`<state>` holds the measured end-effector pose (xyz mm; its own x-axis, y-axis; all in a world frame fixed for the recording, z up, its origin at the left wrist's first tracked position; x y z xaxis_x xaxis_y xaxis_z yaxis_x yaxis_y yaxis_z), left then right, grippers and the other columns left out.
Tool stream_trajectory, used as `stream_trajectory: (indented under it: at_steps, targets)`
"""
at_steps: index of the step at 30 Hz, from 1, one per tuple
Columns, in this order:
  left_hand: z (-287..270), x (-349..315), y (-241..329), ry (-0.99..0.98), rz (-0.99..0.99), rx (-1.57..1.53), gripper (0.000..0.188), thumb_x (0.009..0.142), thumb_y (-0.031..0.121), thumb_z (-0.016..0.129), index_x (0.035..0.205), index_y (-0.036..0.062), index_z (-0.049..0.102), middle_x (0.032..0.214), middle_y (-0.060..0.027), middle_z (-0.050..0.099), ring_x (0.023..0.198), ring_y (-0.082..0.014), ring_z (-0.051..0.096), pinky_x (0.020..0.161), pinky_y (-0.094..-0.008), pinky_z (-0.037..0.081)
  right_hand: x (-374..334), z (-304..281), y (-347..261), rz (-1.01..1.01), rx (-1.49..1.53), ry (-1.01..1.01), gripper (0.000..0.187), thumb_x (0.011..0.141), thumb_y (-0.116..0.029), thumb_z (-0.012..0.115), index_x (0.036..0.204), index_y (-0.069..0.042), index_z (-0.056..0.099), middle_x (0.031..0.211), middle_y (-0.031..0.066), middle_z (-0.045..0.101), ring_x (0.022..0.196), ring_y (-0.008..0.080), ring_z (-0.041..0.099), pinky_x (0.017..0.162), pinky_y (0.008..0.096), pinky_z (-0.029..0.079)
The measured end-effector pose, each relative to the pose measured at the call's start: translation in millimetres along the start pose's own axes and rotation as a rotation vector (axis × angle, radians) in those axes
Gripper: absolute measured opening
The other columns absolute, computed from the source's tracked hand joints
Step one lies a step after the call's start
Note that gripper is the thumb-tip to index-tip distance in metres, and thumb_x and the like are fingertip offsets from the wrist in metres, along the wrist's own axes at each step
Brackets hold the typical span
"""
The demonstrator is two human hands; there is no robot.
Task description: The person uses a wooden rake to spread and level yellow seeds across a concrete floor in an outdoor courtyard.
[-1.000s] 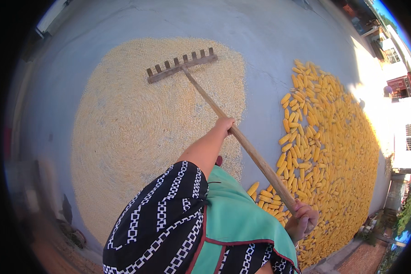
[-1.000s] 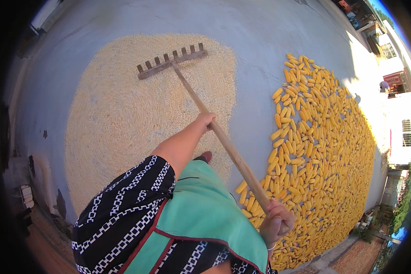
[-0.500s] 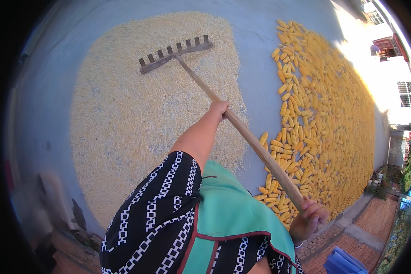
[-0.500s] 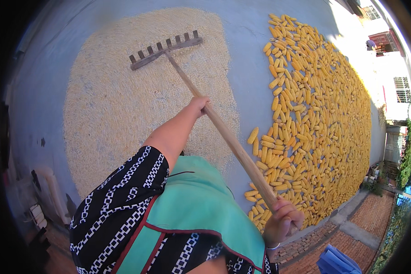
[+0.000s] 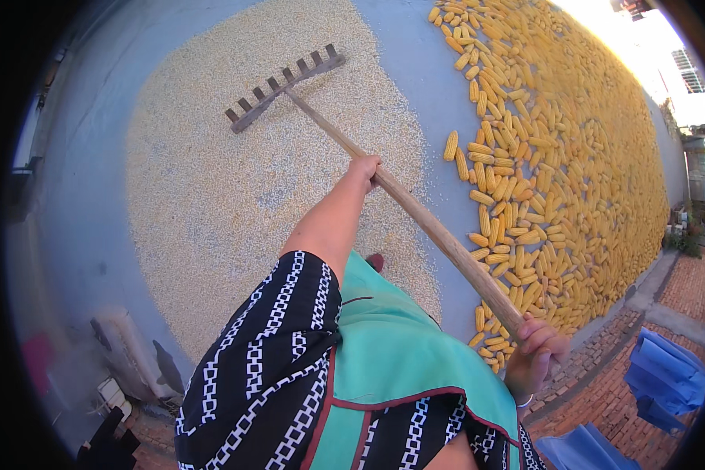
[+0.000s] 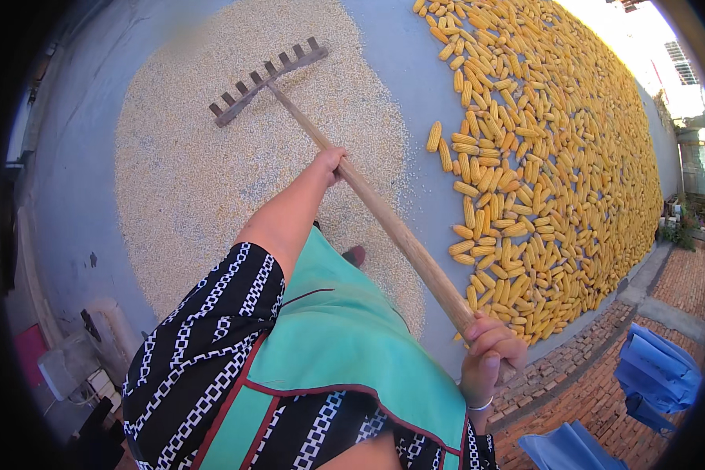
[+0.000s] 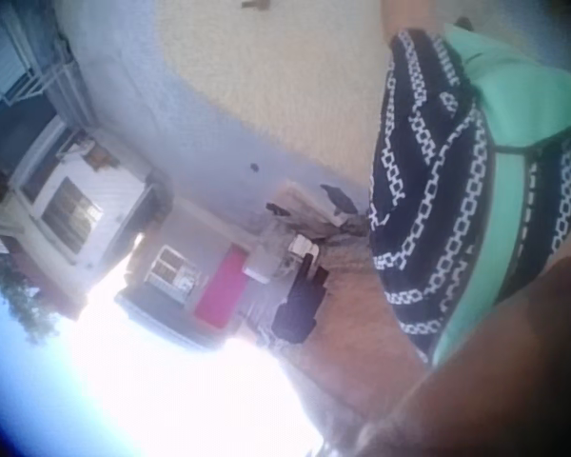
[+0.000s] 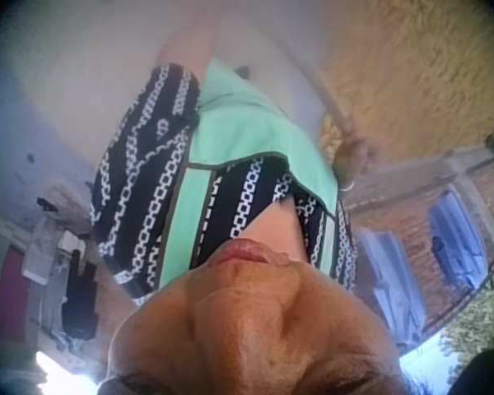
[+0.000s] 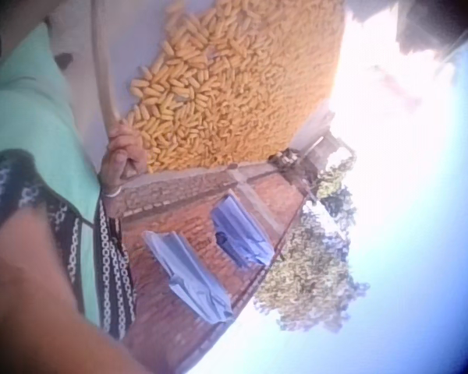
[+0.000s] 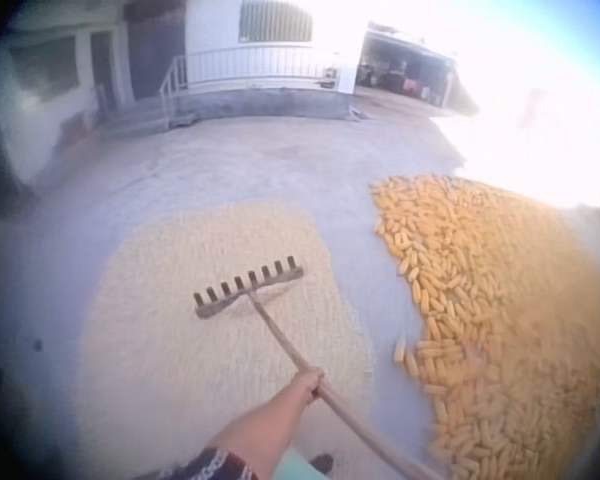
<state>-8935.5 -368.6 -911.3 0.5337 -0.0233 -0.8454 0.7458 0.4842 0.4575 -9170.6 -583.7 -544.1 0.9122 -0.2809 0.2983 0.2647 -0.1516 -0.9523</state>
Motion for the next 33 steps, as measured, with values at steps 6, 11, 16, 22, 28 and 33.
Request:
stream_trajectory:
  at_steps: [6, 11, 16, 22, 28, 33]
  targets:
    - [-13, -69, -118, 0.002, -0.025, 0.108, 0.018, 0.069, 0.012, 0.053, 0.083, 0.0017, 0.046, 0.072, -0.0089, 0.05, 0.059, -0.0207, 0.053, 0.047, -0.0336, 0.048, -117, -74, -29, 0.012, -0.04, 0.073, 0.03, 0.08, -0.032, 0.049, 0.067, -0.009, 0.034, 0.054, 0.0015, 0.041, 0.062, 0.0161, 0.047, 0.078, 0.0404, 0.039]
    - [-48, -89, -203, -0.04, -0.026, 0.178, 0.019, 0.069, 0.013, 0.054, 0.083, 0.0025, 0.046, 0.071, -0.0077, 0.049, 0.06, -0.0199, 0.052, 0.049, -0.0322, 0.048, -225, -113, -53, 0.023, -0.101, 0.131, 0.031, 0.079, -0.035, 0.049, 0.068, -0.01, 0.034, 0.054, 0.0006, 0.041, 0.06, 0.0158, 0.047, 0.077, 0.0394, 0.039]
    - [-63, -153, -273, -0.09, -0.049, 0.244, 0.019, 0.07, 0.014, 0.053, 0.084, 0.0029, 0.046, 0.072, -0.0069, 0.048, 0.062, -0.0185, 0.052, 0.049, -0.0323, 0.047, -305, -147, -86, -0.012, -0.075, 0.123, 0.024, 0.081, -0.027, 0.044, 0.07, -0.01, 0.032, 0.057, 0.0011, 0.037, 0.065, 0.0156, 0.044, 0.078, 0.0374, 0.037]
    - [-77, -222, -357, -0.064, -0.079, 0.334, 0.018, 0.073, 0.016, 0.053, 0.085, 0.0041, 0.046, 0.074, -0.0056, 0.05, 0.062, -0.0161, 0.054, 0.052, -0.0306, 0.049, -390, -202, -129, -0.013, -0.088, 0.169, 0.024, 0.081, -0.027, 0.044, 0.069, -0.01, 0.032, 0.056, 0.001, 0.037, 0.063, 0.0151, 0.044, 0.078, 0.0372, 0.038]
    - [-79, -254, -473, -0.072, -0.063, 0.343, 0.02, 0.073, 0.014, 0.053, 0.088, 0.0031, 0.047, 0.077, -0.0072, 0.05, 0.066, -0.0176, 0.053, 0.051, -0.0337, 0.048, -482, -295, -148, -0.016, -0.069, 0.188, 0.025, 0.08, -0.027, 0.045, 0.068, -0.01, 0.033, 0.054, 0.0006, 0.037, 0.059, 0.0145, 0.044, 0.076, 0.0362, 0.037]
    - [-83, -276, -572, -0.05, -0.148, 0.346, 0.021, 0.072, 0.014, 0.056, 0.088, 0.0031, 0.047, 0.079, -0.0077, 0.05, 0.066, -0.0191, 0.053, 0.054, -0.0344, 0.049, -556, -386, -172, -0.032, -0.041, 0.254, 0.026, 0.079, -0.027, 0.05, 0.066, -0.01, 0.035, 0.051, 0.001, 0.042, 0.055, 0.0152, 0.047, 0.072, 0.0349, 0.039]
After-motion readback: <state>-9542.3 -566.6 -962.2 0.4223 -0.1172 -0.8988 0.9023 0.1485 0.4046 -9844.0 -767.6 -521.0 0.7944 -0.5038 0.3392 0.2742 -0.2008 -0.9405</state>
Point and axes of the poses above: each hand's wrist, its own x-axis towards the middle knuckle, its own z-axis out of the palm, y = z × x, the point moved 4 cm from there along x, towards the middle knuckle
